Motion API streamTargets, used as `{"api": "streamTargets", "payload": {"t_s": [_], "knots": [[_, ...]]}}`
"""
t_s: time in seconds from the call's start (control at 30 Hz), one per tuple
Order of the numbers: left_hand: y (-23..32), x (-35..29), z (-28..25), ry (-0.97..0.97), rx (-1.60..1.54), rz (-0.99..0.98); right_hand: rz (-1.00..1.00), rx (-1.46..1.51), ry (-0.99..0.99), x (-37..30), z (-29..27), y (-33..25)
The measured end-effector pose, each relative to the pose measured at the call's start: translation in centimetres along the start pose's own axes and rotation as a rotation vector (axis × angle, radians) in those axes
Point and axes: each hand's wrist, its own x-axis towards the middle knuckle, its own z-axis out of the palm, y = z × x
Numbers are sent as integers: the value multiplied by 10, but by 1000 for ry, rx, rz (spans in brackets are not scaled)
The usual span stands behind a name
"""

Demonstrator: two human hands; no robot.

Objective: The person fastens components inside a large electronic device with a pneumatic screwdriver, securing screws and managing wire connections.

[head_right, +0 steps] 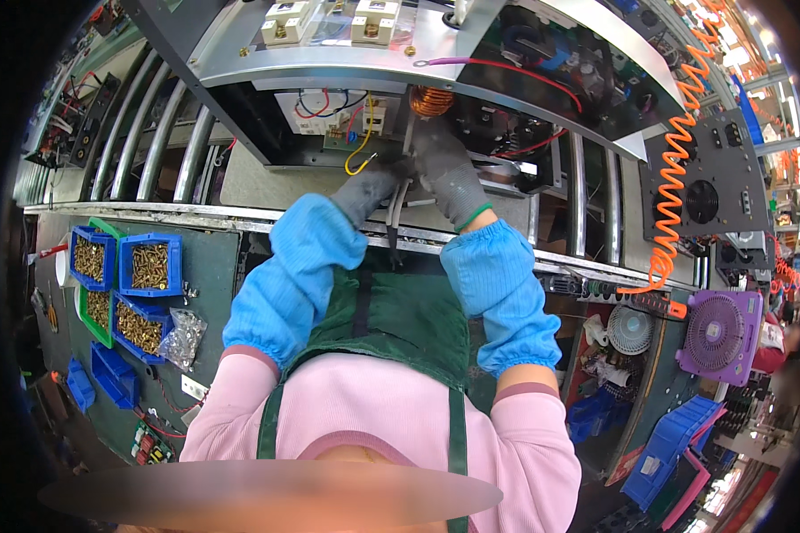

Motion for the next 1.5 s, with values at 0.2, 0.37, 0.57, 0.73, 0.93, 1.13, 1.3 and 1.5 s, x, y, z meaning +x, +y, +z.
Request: {"api": "streamTargets", "payload": {"t_s": [0.2, 0.37, 0.57, 0.73, 0.93, 1.13, 1.3, 1.5], "knots": [[8, -7, -4, -139, -715, -6, 74, -159, 95, -18, -6, -10], [-53, 21, -16, -927, -1696, 231, -175, -858, -6, -9, -32, -12], [27, -20, -17, 18, -1219, -181, -255, -945, 372, -64, 11, -75], [12, 3, 4, 243, 258, 185, 564, 160, -118, -114, 64, -102], [10, -8, -17, 342, 752, 613, -133, -202, 181, -80, 38, -102], [34, -15, -10, 564, -345, 347, -675, -720, 503, 30, -24, -51], [61, -25, -17, 709, -19, 315, -784, -1103, 477, 22, -28, -76], [56, -13, -16, 724, -124, 342, -242, 760, 441, -9, -25, -87]]}}
